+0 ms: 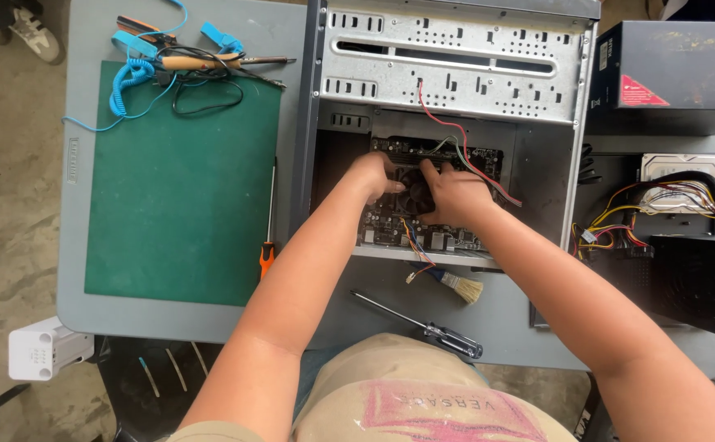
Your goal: The person is reinstalling a power supply unit (PSU) into a desktop computer case and securing it with screws using a screwdriver.
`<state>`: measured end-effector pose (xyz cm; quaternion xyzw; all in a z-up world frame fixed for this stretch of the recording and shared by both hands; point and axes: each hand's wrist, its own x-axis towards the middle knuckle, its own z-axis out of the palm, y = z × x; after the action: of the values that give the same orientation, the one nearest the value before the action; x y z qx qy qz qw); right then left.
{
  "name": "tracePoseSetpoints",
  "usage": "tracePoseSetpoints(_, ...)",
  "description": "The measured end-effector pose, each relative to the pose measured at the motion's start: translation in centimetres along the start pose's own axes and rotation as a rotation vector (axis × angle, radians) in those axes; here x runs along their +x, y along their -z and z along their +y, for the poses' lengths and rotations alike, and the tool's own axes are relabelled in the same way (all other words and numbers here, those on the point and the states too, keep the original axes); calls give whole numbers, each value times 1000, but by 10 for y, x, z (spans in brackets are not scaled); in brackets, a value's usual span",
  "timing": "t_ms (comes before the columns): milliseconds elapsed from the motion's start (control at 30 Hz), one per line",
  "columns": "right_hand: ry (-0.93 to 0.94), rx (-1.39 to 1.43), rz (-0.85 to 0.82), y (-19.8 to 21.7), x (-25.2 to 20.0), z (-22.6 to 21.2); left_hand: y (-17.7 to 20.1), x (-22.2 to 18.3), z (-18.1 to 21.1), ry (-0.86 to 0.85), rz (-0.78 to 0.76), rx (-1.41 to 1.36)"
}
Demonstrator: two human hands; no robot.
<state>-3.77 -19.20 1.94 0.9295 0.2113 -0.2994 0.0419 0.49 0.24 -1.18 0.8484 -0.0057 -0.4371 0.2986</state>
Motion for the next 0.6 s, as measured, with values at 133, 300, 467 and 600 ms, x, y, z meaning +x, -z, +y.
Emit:
tracePoseSetpoints(133, -10, 19, 19, 9, -5, -4, -15, 34, -13, 8, 77, -25)
tracePoseSetpoints(300, -268, 661, -80, -22, 26, 40, -11, 20, -7, 16, 97, 39)
tracePoseSetpoints(467, -394, 834, -143, -3, -4, 33, -4, 13, -4, 12, 129, 7)
tracePoseSetpoints(600, -378, 911, -278, -20, 3, 41, 2, 7, -3, 7, 125, -25)
